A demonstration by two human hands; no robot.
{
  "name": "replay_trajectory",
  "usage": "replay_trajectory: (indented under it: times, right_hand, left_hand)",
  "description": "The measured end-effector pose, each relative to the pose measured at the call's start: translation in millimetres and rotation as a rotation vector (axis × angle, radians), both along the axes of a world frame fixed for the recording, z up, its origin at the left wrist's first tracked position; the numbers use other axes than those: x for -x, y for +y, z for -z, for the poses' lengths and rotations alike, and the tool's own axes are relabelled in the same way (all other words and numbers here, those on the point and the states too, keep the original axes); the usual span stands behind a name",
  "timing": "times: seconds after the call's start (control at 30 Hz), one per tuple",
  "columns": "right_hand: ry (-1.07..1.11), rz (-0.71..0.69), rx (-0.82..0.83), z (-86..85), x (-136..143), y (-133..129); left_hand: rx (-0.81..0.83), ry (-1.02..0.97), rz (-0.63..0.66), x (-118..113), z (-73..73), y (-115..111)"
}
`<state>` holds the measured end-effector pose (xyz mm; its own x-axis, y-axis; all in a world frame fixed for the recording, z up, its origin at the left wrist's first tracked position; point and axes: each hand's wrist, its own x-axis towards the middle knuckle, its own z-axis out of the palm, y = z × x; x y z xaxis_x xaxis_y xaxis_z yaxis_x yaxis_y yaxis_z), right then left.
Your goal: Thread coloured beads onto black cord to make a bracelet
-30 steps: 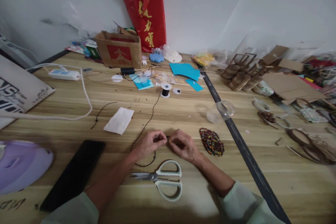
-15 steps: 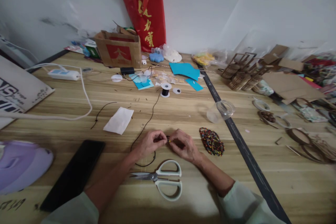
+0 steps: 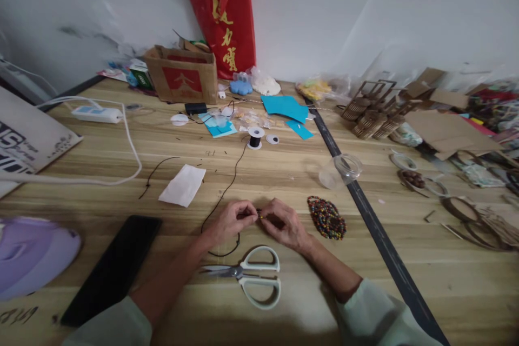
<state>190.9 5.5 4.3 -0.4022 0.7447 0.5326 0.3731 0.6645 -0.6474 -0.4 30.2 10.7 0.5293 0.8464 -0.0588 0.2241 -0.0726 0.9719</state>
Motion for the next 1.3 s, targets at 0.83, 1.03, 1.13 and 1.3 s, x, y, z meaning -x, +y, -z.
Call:
replay_trajectory:
  times: [0.83, 1.03, 1.13, 1.3]
  right_hand:
    - [-0.012, -0.009, 0.002, 1.5, -0.9, 0.4]
    - [-0.009, -0.018, 0.004, 4.0, -1.4, 1.0]
    - [-0.015, -0.016, 0.01, 5.6, -1.9, 1.0]
    - [-0.014, -0.009, 0.016, 4.7, -1.4, 0.7]
  left_hand:
    - [-0.019, 0.01, 0.009, -0.5, -3.6, -0.4]
    - [-0.022, 0.029, 0.005, -0.5, -2.9, -0.3]
    - [-0.023, 0.028, 0.01, -0.5, -1.3, 0.0]
    - [-0.025, 0.013, 0.01, -0.7, 0.2, 0.0]
